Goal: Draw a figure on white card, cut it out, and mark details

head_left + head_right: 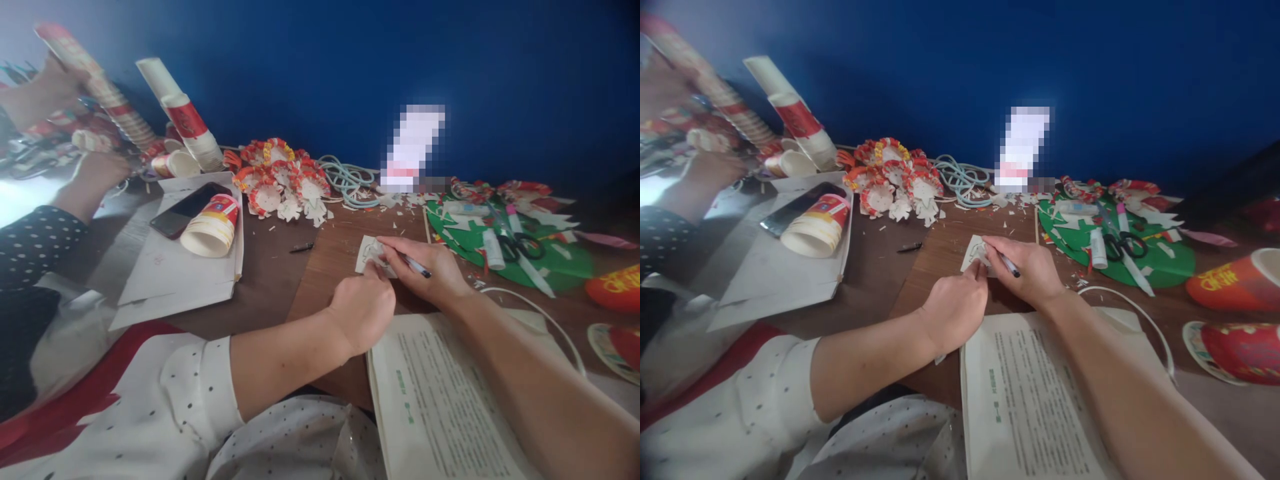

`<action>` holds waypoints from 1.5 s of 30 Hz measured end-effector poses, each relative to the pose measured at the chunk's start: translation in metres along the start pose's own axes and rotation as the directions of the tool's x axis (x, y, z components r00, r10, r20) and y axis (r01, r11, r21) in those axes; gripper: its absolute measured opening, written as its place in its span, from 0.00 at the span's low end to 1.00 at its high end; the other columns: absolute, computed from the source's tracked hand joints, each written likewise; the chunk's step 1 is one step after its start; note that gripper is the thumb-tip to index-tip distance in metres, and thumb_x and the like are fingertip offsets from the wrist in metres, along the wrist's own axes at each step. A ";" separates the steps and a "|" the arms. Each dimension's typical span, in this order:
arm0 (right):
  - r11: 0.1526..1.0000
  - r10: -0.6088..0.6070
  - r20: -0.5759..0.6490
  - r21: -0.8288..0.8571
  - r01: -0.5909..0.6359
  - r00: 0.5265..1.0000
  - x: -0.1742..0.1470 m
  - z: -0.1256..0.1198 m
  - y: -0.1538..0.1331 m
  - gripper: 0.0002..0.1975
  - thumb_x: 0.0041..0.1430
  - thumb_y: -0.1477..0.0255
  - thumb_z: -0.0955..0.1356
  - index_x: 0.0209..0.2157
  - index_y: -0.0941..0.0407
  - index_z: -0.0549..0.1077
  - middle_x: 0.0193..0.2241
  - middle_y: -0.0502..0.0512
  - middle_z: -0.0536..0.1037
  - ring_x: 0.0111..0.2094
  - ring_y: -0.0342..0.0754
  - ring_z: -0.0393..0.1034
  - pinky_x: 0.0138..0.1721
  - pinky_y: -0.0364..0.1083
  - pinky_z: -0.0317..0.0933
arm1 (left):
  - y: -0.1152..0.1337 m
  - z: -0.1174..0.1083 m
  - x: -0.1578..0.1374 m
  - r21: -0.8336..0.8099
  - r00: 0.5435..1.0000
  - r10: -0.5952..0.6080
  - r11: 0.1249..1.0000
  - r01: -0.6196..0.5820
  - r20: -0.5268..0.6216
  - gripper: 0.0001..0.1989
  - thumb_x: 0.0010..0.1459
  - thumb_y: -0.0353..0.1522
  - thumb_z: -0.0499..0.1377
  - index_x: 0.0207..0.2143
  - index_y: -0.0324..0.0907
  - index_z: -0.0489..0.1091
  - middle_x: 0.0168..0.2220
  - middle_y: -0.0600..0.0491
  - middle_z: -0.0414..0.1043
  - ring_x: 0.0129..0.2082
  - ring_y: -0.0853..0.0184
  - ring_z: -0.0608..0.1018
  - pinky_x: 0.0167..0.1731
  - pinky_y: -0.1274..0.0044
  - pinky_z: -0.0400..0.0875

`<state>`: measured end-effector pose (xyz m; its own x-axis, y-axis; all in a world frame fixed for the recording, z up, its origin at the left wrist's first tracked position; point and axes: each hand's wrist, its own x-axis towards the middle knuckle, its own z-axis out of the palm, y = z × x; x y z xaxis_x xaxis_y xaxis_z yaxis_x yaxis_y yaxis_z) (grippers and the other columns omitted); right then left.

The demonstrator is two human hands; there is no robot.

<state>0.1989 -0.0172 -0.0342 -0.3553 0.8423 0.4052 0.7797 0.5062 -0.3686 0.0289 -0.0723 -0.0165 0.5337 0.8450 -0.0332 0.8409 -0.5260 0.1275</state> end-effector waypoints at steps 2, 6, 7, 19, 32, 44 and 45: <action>1.000 -0.006 -0.002 0.010 0.006 1.000 -0.001 0.001 0.002 0.16 0.68 0.66 0.65 0.53 0.50 0.80 0.40 0.52 0.86 0.40 0.53 0.83 0.42 0.49 0.74 | 0.001 0.000 0.000 0.009 1.000 0.000 1.000 0.000 -0.005 0.24 0.66 0.25 0.48 0.63 0.26 0.64 0.54 0.31 0.73 0.37 0.63 0.82 0.29 0.77 0.74; 0.998 0.009 -0.023 0.059 -0.008 1.000 -0.004 0.000 0.000 0.16 0.68 0.64 0.65 0.53 0.50 0.79 0.41 0.53 0.86 0.41 0.53 0.82 0.44 0.50 0.74 | 0.003 0.001 -0.001 0.059 1.000 0.017 0.998 -0.017 -0.007 0.24 0.66 0.24 0.47 0.62 0.25 0.65 0.59 0.26 0.69 0.37 0.62 0.83 0.28 0.77 0.75; 0.996 0.024 -0.038 0.082 -0.021 0.999 -0.003 -0.001 -0.003 0.17 0.69 0.64 0.65 0.53 0.50 0.79 0.40 0.53 0.86 0.40 0.53 0.82 0.44 0.50 0.74 | 0.004 0.001 -0.001 0.068 1.000 0.028 0.997 -0.028 -0.003 0.24 0.66 0.24 0.47 0.62 0.25 0.66 0.60 0.26 0.68 0.38 0.61 0.84 0.29 0.76 0.75; 0.719 0.314 0.174 0.598 -0.354 0.933 0.009 -0.016 -0.021 0.11 0.59 0.61 0.72 0.37 0.53 0.74 0.20 0.48 0.76 0.18 0.45 0.70 0.20 0.44 0.65 | 0.006 -0.005 0.000 0.092 0.998 0.026 0.995 -0.031 0.054 0.23 0.67 0.25 0.47 0.60 0.29 0.69 0.59 0.26 0.69 0.38 0.61 0.84 0.29 0.77 0.76; 0.856 0.263 0.040 0.450 -0.253 0.964 0.006 -0.002 -0.019 0.12 0.63 0.58 0.70 0.36 0.53 0.78 0.26 0.51 0.80 0.22 0.47 0.74 0.28 0.46 0.70 | 0.009 -0.009 -0.002 0.118 0.999 0.018 0.993 -0.023 0.045 0.23 0.68 0.27 0.48 0.62 0.29 0.69 0.58 0.25 0.69 0.36 0.61 0.84 0.29 0.75 0.78; 0.883 0.252 0.057 0.396 -0.253 0.966 0.007 0.001 -0.023 0.12 0.64 0.59 0.69 0.36 0.54 0.78 0.33 0.54 0.83 0.22 0.46 0.75 0.26 0.46 0.70 | 0.009 -0.008 -0.001 0.082 1.000 -0.003 0.997 0.001 0.027 0.23 0.68 0.26 0.48 0.60 0.29 0.70 0.58 0.26 0.70 0.37 0.61 0.84 0.31 0.76 0.78; 0.886 0.250 0.058 0.390 -0.252 0.967 0.007 0.001 -0.022 0.12 0.64 0.59 0.69 0.36 0.54 0.78 0.33 0.54 0.83 0.22 0.46 0.75 0.27 0.46 0.70 | 0.009 -0.008 -0.001 0.078 1.000 -0.004 0.997 0.001 0.031 0.22 0.68 0.26 0.48 0.60 0.29 0.70 0.58 0.26 0.70 0.37 0.61 0.84 0.31 0.76 0.78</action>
<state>0.1782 -0.0224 -0.0241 -0.1787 0.9514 0.2510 0.5789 0.3079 -0.7550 0.0355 -0.0775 -0.0075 0.5329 0.8437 -0.0648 0.8461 -0.5307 0.0492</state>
